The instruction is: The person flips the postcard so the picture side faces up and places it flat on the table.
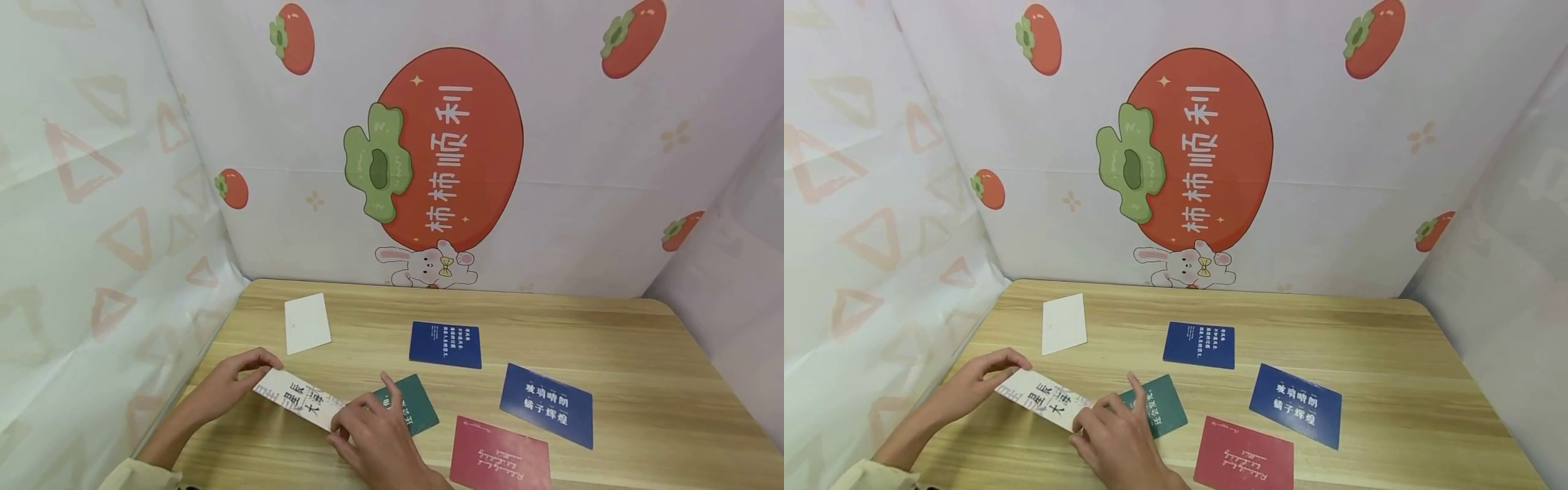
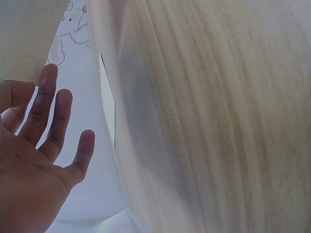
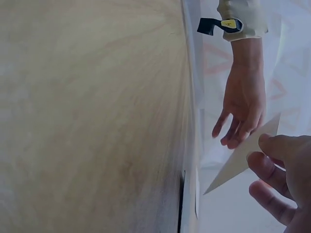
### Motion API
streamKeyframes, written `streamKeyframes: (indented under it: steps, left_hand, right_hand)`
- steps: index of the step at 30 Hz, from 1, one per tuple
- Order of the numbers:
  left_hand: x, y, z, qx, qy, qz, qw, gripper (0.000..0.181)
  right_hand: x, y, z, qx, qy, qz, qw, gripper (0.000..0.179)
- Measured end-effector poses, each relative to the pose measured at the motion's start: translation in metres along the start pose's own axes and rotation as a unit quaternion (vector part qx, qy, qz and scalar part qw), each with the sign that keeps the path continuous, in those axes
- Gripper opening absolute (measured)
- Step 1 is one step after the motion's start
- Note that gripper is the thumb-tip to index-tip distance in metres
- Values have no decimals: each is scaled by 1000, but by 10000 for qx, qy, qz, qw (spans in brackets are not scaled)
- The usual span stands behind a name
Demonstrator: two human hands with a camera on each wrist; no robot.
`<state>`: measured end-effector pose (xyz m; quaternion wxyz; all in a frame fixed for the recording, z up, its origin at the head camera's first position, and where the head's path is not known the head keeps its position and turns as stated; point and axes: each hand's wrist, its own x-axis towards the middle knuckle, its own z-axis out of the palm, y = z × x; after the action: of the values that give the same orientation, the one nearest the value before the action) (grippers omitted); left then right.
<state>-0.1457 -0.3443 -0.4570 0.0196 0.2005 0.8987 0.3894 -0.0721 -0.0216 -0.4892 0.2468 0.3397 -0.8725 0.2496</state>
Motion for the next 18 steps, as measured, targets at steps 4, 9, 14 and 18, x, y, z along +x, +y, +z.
streamKeyframes:
  steps: [4,9,14,18]
  left_hand:
    - [-1,-2,-3,-152,-210,-217,9994,22]
    - [0,-4,-4,-175,-468,-416,9979,24]
    - [0,-6,-2,-81,-614,-467,9970,18]
    - [0,-7,2,-77,-655,-381,9971,15]
  right_hand:
    - [-1,1,0,-12,-63,-12,10000,25]
    - [-2,1,0,-181,-137,-148,9996,24]
    - [-4,-2,1,-743,-412,-651,9943,19]
    - [-5,-7,4,-1134,-657,-1063,9856,14]
